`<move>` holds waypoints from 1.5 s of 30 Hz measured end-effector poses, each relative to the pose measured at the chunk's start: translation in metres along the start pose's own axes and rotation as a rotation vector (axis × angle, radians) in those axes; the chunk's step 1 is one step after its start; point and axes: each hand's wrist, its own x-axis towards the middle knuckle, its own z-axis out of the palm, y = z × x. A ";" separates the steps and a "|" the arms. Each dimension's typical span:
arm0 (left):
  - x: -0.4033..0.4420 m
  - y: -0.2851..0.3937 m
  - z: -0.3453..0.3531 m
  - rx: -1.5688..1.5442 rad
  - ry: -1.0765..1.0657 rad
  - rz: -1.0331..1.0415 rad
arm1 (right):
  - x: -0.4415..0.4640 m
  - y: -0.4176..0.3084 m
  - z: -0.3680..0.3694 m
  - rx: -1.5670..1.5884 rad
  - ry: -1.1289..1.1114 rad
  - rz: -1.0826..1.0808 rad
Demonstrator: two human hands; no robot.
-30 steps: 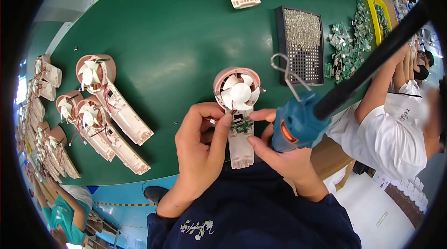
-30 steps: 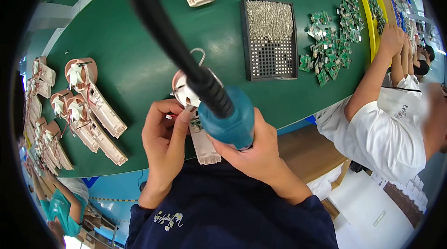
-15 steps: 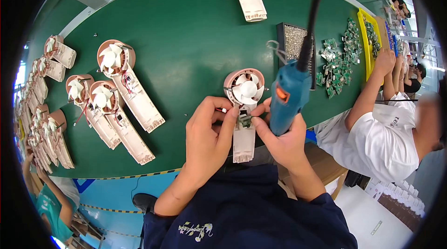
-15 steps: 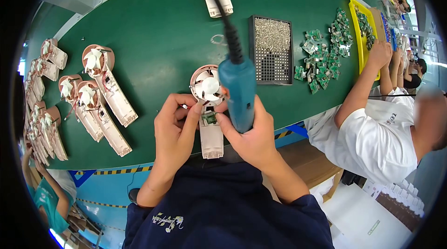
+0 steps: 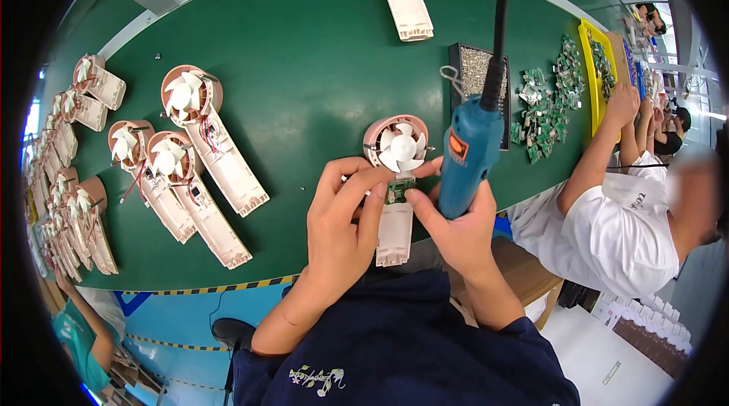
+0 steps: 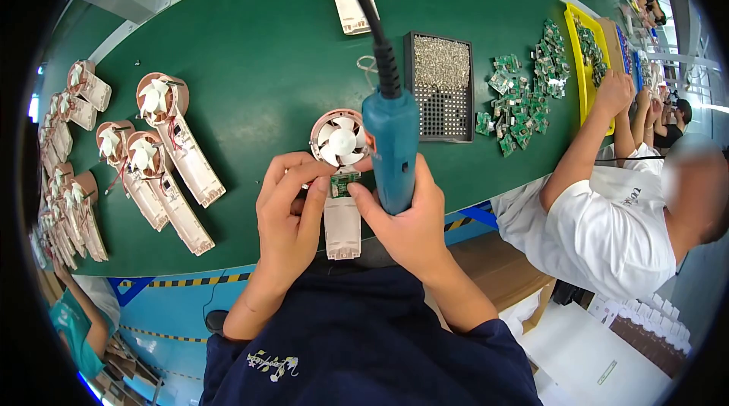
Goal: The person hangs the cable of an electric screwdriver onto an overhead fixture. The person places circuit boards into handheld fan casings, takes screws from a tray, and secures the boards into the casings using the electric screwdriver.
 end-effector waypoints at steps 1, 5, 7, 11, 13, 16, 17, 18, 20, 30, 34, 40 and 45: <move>0.000 -0.001 0.000 0.012 0.006 0.013 | -0.001 0.000 0.000 0.007 -0.022 0.011; 0.002 0.005 0.004 -0.046 0.042 -0.042 | -0.002 0.012 0.006 0.056 0.055 -0.031; 0.002 0.005 0.004 -0.023 0.025 -0.025 | 0.000 0.011 0.006 0.177 0.050 0.037; 0.002 0.009 0.006 -0.064 0.036 -0.135 | -0.003 0.016 0.002 0.275 0.002 0.112; 0.006 0.014 0.004 -0.137 0.027 -0.236 | -0.002 0.013 0.002 0.277 -0.002 0.155; 0.007 0.011 -0.001 -0.212 -0.019 -0.313 | 0.001 0.013 0.001 0.289 -0.010 0.223; 0.007 0.009 -0.001 -0.219 -0.033 -0.302 | 0.002 0.014 0.001 0.277 -0.001 0.246; 0.007 0.008 -0.002 -0.224 -0.048 -0.293 | 0.004 0.015 0.002 0.267 0.008 0.273; 0.005 0.007 -0.003 -0.236 -0.066 -0.296 | 0.006 0.014 0.001 0.274 -0.010 0.269; 0.005 0.011 -0.003 -0.259 -0.021 -0.365 | 0.008 0.013 -0.002 0.266 -0.102 0.326; 0.004 0.013 -0.004 -0.261 -0.027 -0.364 | 0.006 0.014 0.000 0.284 -0.078 0.298; 0.002 0.016 -0.002 -0.213 0.008 -0.407 | 0.008 0.015 0.002 0.237 -0.084 0.279; -0.002 0.016 0.001 -0.085 0.042 -0.337 | 0.011 0.012 0.000 0.227 -0.104 0.309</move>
